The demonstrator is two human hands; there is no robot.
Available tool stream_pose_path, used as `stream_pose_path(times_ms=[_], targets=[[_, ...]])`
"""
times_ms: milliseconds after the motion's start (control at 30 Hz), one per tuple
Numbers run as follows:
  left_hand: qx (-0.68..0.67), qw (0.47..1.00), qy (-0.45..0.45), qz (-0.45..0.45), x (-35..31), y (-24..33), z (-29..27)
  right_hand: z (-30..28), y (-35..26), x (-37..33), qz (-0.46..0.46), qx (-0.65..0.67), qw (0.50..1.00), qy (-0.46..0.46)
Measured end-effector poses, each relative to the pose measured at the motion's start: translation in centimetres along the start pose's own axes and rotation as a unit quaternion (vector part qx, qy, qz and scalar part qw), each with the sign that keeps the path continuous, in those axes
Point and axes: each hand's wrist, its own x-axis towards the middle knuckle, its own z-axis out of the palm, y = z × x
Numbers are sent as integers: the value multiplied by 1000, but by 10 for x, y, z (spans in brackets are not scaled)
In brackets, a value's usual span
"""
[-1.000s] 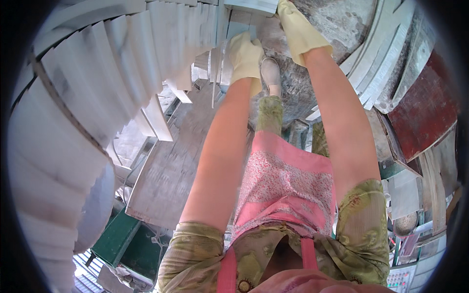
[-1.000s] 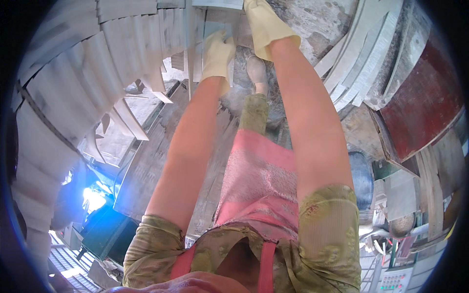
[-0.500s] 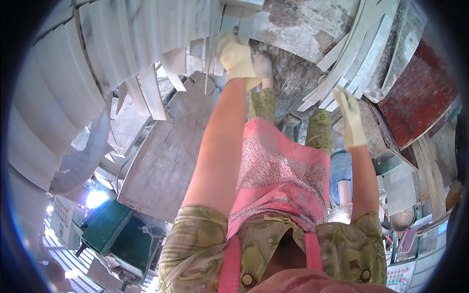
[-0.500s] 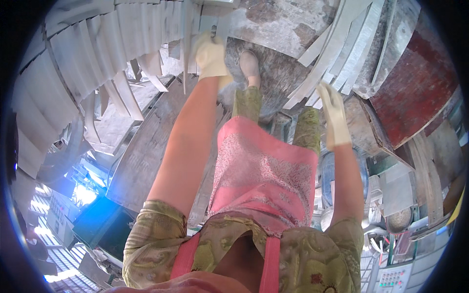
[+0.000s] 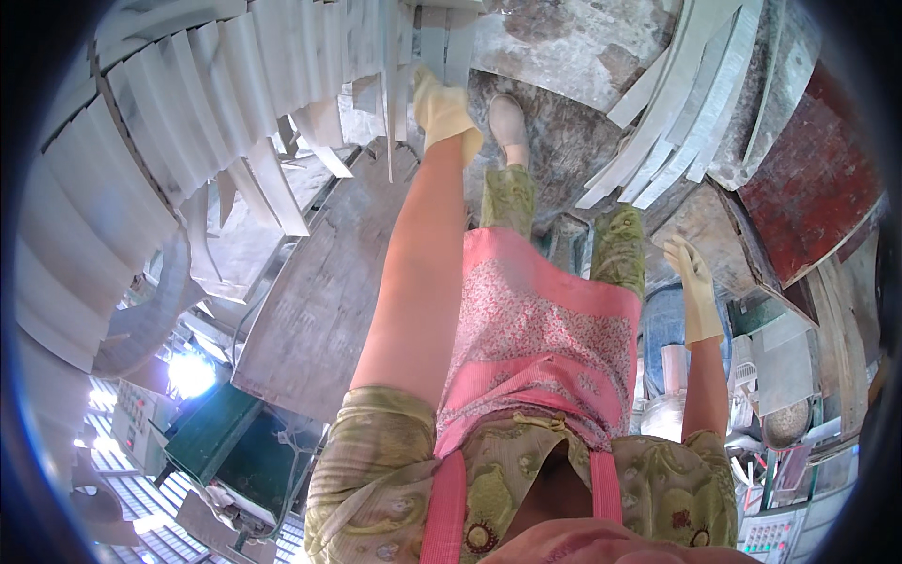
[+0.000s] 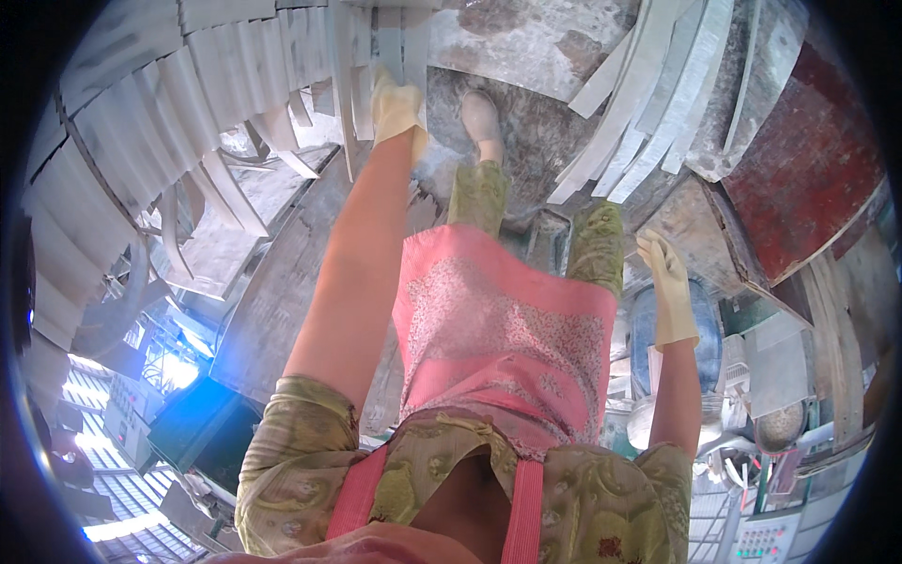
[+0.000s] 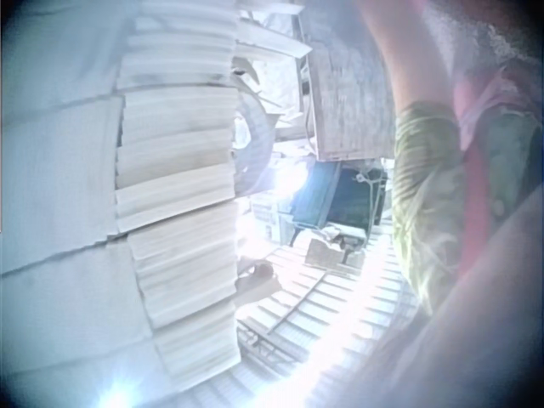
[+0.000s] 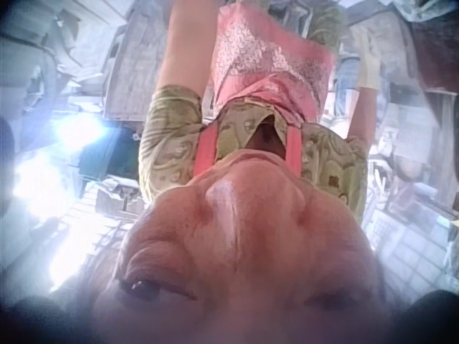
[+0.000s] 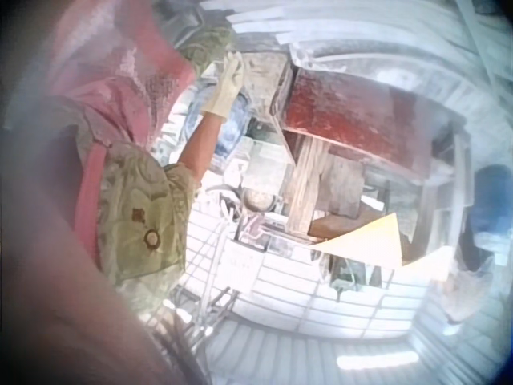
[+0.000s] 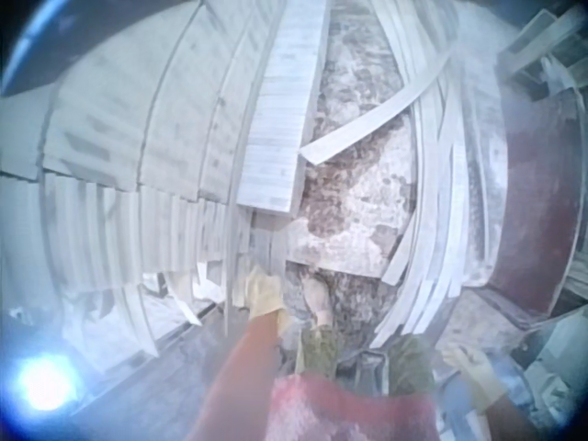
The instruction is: The person sorts white rectangular pieces from a pile of debris on a yellow tray. They pick up pieces, separate them, and place them into a stack on the floor. The person repeats this process throughout the clip.
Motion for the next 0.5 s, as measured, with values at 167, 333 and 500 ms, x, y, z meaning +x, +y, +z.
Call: stream_pose_path(times_ms=[167, 333, 500], targets=[[119, 991, -52, 15, 8, -11, -6, -11, 5, 1, 7, -10, 1000, -15], [65, 998, -14, 14, 10, -29, 2, -44, 21, -18, -28, -36, 999, -10], [59, 995, -82, -16, -22, -48, -3, -83, 36, -40, -41, -30, 999, 13]])
